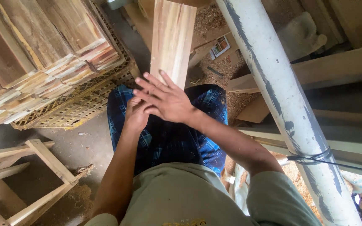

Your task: The person is inspecting wooden planks by flipping them over and then stacking them neatly on a pile.

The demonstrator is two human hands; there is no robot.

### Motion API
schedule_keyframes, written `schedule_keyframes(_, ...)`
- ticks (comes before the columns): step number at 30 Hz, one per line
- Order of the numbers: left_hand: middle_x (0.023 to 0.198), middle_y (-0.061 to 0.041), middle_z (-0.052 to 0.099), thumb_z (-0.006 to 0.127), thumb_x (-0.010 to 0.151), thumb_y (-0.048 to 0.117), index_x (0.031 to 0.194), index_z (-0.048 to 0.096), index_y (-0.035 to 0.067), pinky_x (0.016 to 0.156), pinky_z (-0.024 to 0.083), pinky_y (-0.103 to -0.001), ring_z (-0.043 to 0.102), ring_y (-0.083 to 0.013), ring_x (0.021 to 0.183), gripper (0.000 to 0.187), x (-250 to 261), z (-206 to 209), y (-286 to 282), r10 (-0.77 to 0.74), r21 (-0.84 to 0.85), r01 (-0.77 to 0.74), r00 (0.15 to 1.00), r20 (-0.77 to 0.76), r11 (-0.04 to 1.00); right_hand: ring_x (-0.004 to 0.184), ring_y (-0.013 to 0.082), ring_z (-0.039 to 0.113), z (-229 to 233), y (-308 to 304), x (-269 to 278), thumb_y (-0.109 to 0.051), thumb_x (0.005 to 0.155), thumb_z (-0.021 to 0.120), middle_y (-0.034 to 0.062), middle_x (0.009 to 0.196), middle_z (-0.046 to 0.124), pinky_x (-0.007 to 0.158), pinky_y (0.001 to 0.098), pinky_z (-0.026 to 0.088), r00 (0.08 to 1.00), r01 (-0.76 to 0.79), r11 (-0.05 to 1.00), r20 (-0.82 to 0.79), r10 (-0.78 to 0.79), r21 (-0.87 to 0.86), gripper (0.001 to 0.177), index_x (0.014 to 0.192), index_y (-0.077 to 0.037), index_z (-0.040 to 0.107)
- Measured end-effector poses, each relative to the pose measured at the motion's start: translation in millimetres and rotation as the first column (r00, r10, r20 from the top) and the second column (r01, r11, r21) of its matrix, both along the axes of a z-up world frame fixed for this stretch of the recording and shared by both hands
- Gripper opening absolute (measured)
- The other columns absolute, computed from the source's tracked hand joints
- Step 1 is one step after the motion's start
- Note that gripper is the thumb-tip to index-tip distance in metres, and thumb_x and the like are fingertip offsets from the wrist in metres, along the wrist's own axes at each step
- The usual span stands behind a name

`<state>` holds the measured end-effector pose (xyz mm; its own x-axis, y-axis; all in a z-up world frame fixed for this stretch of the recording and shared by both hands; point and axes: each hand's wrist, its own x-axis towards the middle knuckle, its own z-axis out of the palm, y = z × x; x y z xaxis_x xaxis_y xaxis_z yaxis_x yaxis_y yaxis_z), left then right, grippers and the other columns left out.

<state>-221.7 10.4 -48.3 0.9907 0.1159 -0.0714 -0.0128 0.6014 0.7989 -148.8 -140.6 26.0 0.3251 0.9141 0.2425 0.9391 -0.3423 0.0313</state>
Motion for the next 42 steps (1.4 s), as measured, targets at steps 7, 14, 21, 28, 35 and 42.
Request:
schedule_keyframes(7, 0.144, -0.019, 0.057, 0.064, 0.091, -0.001, 0.145, 0.049, -0.003, 0.117, 0.045, -0.037, 0.059, -0.0241, 0.131, 0.056, -8.3, -4.2, 3.4, 0.036, 0.01, -0.035, 0.989, -0.142, 0.999, 0.154, 0.0271, -0.009, 37.3, -26.6, 96.7, -0.066, 0.111, 0.007, 0.0022, 0.174, -0.004, 0.128, 0.0525, -0.007, 0.923, 0.386, 0.831, 0.15, -0.355, -0.4, 0.064, 0.165, -0.033, -0.002)
schedule_keyframes(14, 0.146, -0.019, 0.055, 0.061, 0.094, 0.003, 0.147, 0.046, -0.005, 0.117, 0.045, -0.036, 0.056, -0.0256, 0.133, 0.056, -14.2, 11.9, 5.4, -0.025, 0.025, 0.028, 0.99, -0.139, 0.999, 0.16, 0.0364, 0.018, 8.9, -20.2, 93.6, -0.057, 0.117, 0.036, 0.0163, 0.171, 0.014, 0.137, 0.0571, 0.023, 0.82, 0.558, 0.738, -0.113, -0.561, 0.38, 0.071, 0.164, -0.012, 0.008)
schedule_keyframes(21, 0.141, -0.02, 0.059, 0.066, 0.09, 0.005, 0.146, 0.048, -0.005, 0.111, 0.049, -0.037, 0.062, -0.024, 0.124, 0.06, -12.0, 3.0, 7.5, -0.016, 0.015, 0.019, 0.98, -0.196, 1.0, 0.152, 0.0272, -0.002, 65.4, 5.5, 55.7, -0.069, 0.117, 0.017, 0.0045, 0.172, 0.003, 0.126, 0.0542, -0.001, 0.965, 0.253, 0.882, 0.043, -0.257, -0.397, 0.062, 0.162, -0.029, 0.001)
schedule_keyframes(28, 0.139, -0.018, 0.061, 0.069, 0.088, 0.008, 0.143, 0.052, -0.005, 0.111, 0.051, -0.039, 0.062, -0.025, 0.124, 0.059, -11.5, 16.1, 3.8, 0.007, -0.016, -0.011, 0.972, -0.237, 1.0, 0.131, 0.0438, 0.069, 13.5, -67.0, 131.4, -0.057, 0.116, 0.025, 0.0311, 0.159, 0.036, 0.098, 0.0535, 0.068, 0.772, 0.633, 0.648, -0.294, -0.563, 0.422, 0.057, 0.161, -0.022, 0.031)
schedule_keyframes(35, 0.135, -0.028, 0.061, 0.065, 0.095, -0.003, 0.144, 0.052, -0.005, 0.1, 0.056, -0.054, 0.063, -0.0415, 0.119, 0.052, -4.0, -26.7, 13.3, 0.161, -0.061, -0.165, 0.984, -0.076, 0.984, 0.126, 0.0489, 0.059, 7.3, -37.4, 25.0, -0.032, 0.105, 0.059, 0.0299, 0.135, 0.06, 0.102, 0.0629, 0.05, 0.381, 0.872, 0.395, -0.907, -0.18, 0.288, 0.05, 0.146, -0.004, 0.051)
schedule_keyframes(42, 0.14, -0.027, 0.059, 0.064, 0.098, -0.001, 0.148, 0.049, 0.0, 0.102, 0.057, -0.056, 0.062, -0.0413, 0.124, 0.052, -10.9, 19.9, 25.0, 0.296, -0.117, -0.293, 0.955, 0.011, 0.949, 0.103, 0.0235, 0.07, -21.3, 22.8, -27.9, -0.007, 0.1, 0.067, 0.0148, 0.115, 0.073, 0.087, 0.0425, 0.061, 0.146, 0.847, 0.407, -0.885, 0.442, 0.343, 0.045, 0.143, -0.007, 0.056)
